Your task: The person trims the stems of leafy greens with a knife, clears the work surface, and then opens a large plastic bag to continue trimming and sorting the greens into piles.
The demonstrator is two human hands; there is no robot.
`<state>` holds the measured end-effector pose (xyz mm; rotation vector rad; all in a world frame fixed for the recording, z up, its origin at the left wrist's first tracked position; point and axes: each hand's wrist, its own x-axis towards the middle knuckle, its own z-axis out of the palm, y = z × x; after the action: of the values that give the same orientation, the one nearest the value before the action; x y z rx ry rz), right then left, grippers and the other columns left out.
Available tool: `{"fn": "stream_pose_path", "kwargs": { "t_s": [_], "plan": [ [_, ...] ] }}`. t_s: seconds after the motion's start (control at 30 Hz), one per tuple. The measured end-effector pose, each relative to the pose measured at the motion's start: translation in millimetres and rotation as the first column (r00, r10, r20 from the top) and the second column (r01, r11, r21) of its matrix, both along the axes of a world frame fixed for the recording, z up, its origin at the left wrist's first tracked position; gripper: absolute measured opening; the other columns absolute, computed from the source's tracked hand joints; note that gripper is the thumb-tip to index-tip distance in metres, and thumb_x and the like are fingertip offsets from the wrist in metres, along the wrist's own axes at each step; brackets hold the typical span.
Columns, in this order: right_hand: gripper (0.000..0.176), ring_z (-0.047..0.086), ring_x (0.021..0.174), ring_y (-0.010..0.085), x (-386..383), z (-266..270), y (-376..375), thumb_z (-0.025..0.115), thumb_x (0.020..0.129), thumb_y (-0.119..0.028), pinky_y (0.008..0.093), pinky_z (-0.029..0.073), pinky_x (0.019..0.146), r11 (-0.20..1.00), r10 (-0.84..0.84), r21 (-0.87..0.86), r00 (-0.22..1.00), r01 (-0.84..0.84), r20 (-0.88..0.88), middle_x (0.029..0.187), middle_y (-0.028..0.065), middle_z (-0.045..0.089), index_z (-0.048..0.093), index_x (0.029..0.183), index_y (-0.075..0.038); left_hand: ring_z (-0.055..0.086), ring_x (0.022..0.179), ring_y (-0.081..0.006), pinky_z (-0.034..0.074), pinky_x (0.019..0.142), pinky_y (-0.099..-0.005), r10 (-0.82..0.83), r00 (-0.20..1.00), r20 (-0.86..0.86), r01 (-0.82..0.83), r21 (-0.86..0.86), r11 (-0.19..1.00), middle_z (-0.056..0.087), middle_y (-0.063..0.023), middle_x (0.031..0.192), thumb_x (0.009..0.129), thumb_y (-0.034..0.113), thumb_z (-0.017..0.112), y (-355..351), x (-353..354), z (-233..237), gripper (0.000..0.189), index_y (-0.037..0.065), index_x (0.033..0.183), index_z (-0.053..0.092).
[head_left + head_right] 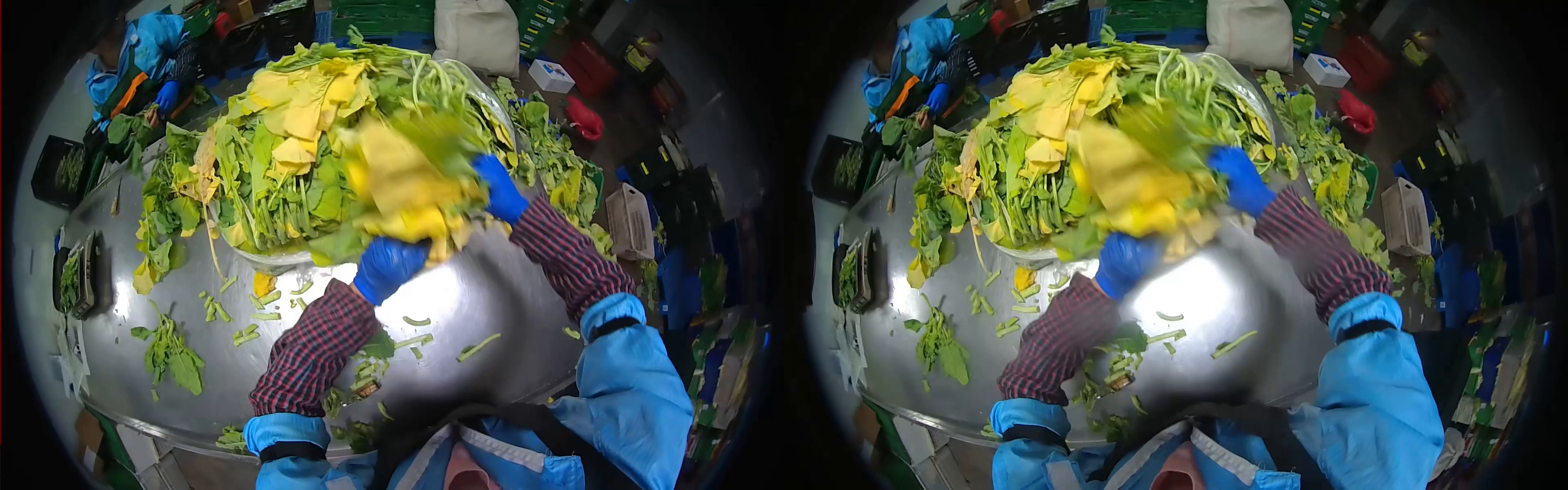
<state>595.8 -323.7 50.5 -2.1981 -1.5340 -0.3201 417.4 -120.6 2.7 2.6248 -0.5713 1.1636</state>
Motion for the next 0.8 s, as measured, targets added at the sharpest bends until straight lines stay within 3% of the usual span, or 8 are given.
{"fn": "stream_pose_path", "kwargs": {
  "t_s": [0.1,0.13,0.23,0.3,0.37,0.5,0.57,0.8],
  "plan": [
    [0.036,0.051,0.107,0.0226,-72,-27,-43,0.048,0.090,-0.014,0.0335,0.042,0.093,0.894,0.392,0.418,0.169,0.161,-0.904,0.120,0.0099,0.052,0.044,0.123,0.000,0.054,0.103,-0.0242,0.042,0.088,-0.0360,-0.480,0.850,-0.218,0.191,-0.721,0.666,0.056,-0.0104,0.110,0.086,0.024,0.055,-37,-53,-14,0.035,0.007,0.116,0.053],
    [0.035,0.051,0.106,0.0223,-95,-41,-59,0.048,0.090,-0.014,0.0332,0.042,0.093,0.895,0.389,0.401,0.098,0.197,-0.916,0.119,0.0099,0.052,0.044,0.123,-0.001,0.052,0.107,-0.0241,0.042,0.090,-0.0347,-0.680,0.702,-0.212,0.065,-0.932,0.357,0.056,-0.0104,0.112,0.085,0.026,0.057,-49,-68,-21,0.038,0.006,0.116,0.053],
    [0.034,0.053,0.104,0.0216,-152,-80,-118,0.047,0.090,-0.014,0.0324,0.042,0.092,0.931,0.263,0.272,0.071,0.243,-0.962,0.117,0.0099,0.053,0.045,0.122,-0.002,0.054,0.103,-0.0234,0.043,0.088,-0.0349,-0.730,0.487,-0.480,0.099,-0.800,0.592,0.057,-0.0101,0.110,0.086,0.012,0.052,-41,-108,-63,0.027,0.005,0.112,0.054],
    [0.033,0.054,0.102,0.0210,-166,-93,-162,0.047,0.090,-0.014,0.0318,0.042,0.092,0.951,0.152,0.170,0.090,0.258,-0.984,0.115,0.0099,0.054,0.045,0.122,-0.002,0.054,0.103,-0.0240,0.044,0.087,-0.0356,-0.680,0.474,-0.560,0.124,-0.722,0.681,0.056,-0.0104,0.111,0.086,0.010,0.050,-48,-128,-93,0.028,0.005,0.114,0.053],
    [0.033,0.055,0.101,0.0205,-153,-100,-204,0.047,0.090,-0.013,0.0312,0.043,0.091,0.967,0.036,0.083,0.192,0.242,-0.981,0.114,0.0099,0.055,0.046,0.121,-0.003,0.055,0.100,-0.0243,0.045,0.084,-0.0366,-0.294,0.841,-0.455,0.316,-0.030,0.948,0.056,-0.0095,0.111,0.084,0.010,0.050,-54,-160,-111,0.035,0.008,0.119,0.051],
    [0.032,0.056,0.098,0.0197,-107,-96,-246,0.047,0.090,-0.013,0.0303,0.043,0.090,0.981,-0.023,0.079,0.510,0.177,-0.860,0.111,0.0099,0.056,0.046,0.121,-0.004,0.054,0.099,-0.0273,0.046,0.082,-0.0375,-0.405,0.732,-0.548,0.486,0.005,0.874,0.054,-0.0083,0.113,0.086,0.013,0.050,-58,-192,-81,0.035,0.013,0.121,0.051],
    [0.020,0.059,0.090,0.0278,-113,-7,-163,0.051,0.081,-0.009,0.0382,0.047,0.078,0.704,-0.599,-0.432,0.798,0.563,0.064,0.096,0.0118,0.062,0.061,0.097,-0.003,0.057,0.091,-0.0257,0.048,0.076,-0.0349,-0.483,0.630,-0.608,0.315,-0.369,0.875,0.058,-0.0076,0.105,0.081,0.013,0.056,-65,-195,-41,0.031,0.017,0.112,0.059],
    [0.052,0.040,0.121,0.0327,-155,-23,-4,0.058,0.082,-0.034,0.0450,0.032,0.099,0.964,0.046,-0.252,0.986,-0.086,-0.162,0.129,0.0136,0.045,0.046,0.128,-0.014,0.056,0.094,-0.0313,0.045,0.081,-0.0379,0.127,0.949,-0.288,-0.238,-0.392,0.889,0.060,-0.0153,0.106,0.075,0.009,0.062,47,-135,22,0.043,0.005,0.117,0.054]
  ]
}}
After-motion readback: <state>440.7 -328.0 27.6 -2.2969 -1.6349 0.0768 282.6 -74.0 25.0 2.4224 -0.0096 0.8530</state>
